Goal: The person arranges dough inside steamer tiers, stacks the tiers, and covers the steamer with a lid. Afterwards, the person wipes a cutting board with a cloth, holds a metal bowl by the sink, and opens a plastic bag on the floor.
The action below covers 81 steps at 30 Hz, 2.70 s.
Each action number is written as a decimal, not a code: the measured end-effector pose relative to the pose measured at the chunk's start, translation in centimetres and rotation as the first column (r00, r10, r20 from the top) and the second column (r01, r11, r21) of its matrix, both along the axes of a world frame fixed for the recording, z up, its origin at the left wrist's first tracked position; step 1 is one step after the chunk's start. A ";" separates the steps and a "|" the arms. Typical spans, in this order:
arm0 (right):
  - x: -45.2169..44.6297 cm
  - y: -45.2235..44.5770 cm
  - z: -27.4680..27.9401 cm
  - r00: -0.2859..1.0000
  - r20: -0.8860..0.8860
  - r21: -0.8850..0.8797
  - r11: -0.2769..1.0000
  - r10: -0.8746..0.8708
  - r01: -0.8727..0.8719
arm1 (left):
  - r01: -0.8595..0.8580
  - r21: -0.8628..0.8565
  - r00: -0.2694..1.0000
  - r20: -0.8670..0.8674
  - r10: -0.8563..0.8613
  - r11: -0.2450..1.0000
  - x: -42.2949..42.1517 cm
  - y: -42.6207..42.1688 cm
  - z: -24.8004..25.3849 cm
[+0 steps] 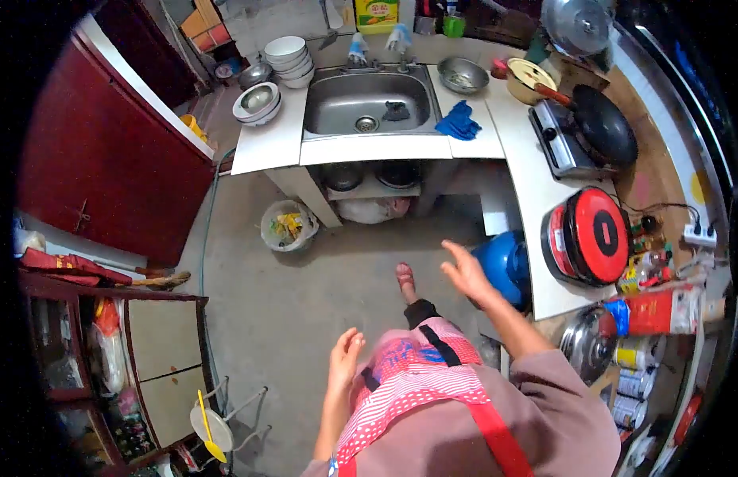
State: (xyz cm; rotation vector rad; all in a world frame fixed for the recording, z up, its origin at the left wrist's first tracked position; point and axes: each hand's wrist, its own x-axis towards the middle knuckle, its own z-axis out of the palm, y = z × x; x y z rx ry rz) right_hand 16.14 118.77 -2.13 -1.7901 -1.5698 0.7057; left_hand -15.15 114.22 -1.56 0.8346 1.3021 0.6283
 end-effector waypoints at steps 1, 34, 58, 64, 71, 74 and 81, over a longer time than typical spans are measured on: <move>1.8 2.6 -0.6 1.000 0.023 0.061 0.998 -0.009 0.007 | -0.049 -0.033 0.999 -0.005 0.048 0.998 -0.1 0.6 -0.3; -8.7 9.8 -0.3 0.957 -0.287 -0.065 0.998 -0.034 0.016 | 0.230 -0.199 0.964 0.184 -0.194 0.953 11.7 22.0 0.4; -13.2 -21.3 3.8 0.233 -0.539 -0.367 0.475 -0.810 0.800 | 0.893 0.432 -0.052 -0.183 -0.982 -0.128 13.0 -2.9 1.2; -8.8 -35.5 1.8 0.026 -0.497 -0.001 0.031 -0.867 1.000 | 0.961 0.260 -0.131 0.125 -0.983 -0.095 17.2 -11.1 1.6; 3.9 -58.8 2.7 -0.327 -0.405 0.241 -0.445 -0.854 0.863 | 0.992 0.027 0.118 0.131 -0.984 0.122 19.5 -16.6 1.1; 10.8 -63.9 -0.2 -0.345 -0.117 0.320 -0.364 -0.931 0.874 | 0.996 0.013 0.092 0.059 -0.994 0.093 19.4 -19.3 1.5; 12.3 -55.9 -5.7 -0.113 0.413 0.196 -0.033 -0.904 0.980 | 0.993 -0.013 0.113 -0.034 -0.993 0.114 19.0 -22.5 1.9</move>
